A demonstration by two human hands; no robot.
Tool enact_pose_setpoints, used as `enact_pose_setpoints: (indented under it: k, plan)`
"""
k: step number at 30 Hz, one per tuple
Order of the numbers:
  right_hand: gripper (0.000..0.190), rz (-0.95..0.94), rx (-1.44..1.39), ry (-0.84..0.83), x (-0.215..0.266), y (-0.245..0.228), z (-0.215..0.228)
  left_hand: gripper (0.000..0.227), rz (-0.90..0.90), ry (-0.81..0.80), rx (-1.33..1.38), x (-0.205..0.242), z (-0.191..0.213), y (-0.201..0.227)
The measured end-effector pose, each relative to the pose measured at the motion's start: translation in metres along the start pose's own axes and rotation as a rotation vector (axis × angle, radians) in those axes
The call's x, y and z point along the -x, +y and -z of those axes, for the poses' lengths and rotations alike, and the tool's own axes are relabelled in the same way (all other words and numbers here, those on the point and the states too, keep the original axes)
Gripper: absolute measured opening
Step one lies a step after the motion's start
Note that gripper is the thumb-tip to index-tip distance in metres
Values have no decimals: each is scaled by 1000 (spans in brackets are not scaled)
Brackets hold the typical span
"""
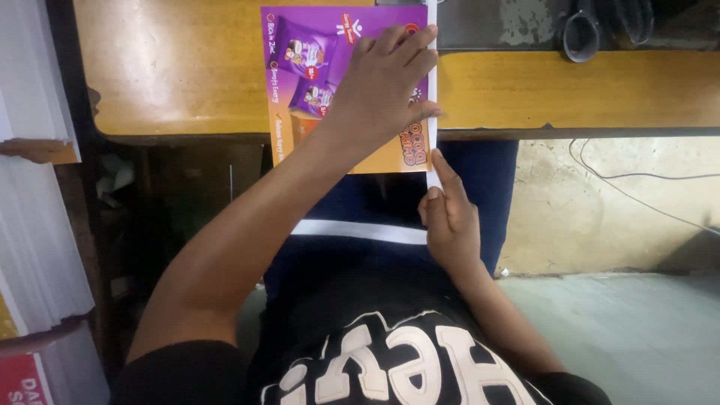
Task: The person sews a white ribbon onto the edge of various printed paper sheets using a sewing machine. They repeatedly pick up sheets, align the ribbon, and guide them through the machine.
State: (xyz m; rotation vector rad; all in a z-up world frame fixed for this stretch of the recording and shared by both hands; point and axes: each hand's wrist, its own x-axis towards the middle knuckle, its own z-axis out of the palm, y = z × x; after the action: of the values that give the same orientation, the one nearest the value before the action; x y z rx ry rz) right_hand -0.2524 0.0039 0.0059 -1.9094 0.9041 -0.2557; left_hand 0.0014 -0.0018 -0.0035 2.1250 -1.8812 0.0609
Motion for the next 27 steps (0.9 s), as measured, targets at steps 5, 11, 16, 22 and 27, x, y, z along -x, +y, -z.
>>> enact_pose_setpoints:
  k: [5, 11, 16, 22, 27]
  plan:
    - [60, 29, -275, 22, 2, 9, -10, 71, -22, 70, -59, 4, -4, -1]
    - [55, 88, 169, 0, 3, 8, -1, 71, -23, 20, -30, 1, -5, -4]
    - [53, 219, 312, 65, 3, 18, -4, 76, -2, -6, -46, -5, -10, -3]
    - [54, 216, 338, 37, 2, 22, -5, 76, 23, -39, -59, -7, -7, 0]
    - [54, 247, 341, 35, 2, 22, -3, 78, 28, -38, -56, -8, -5, 0]
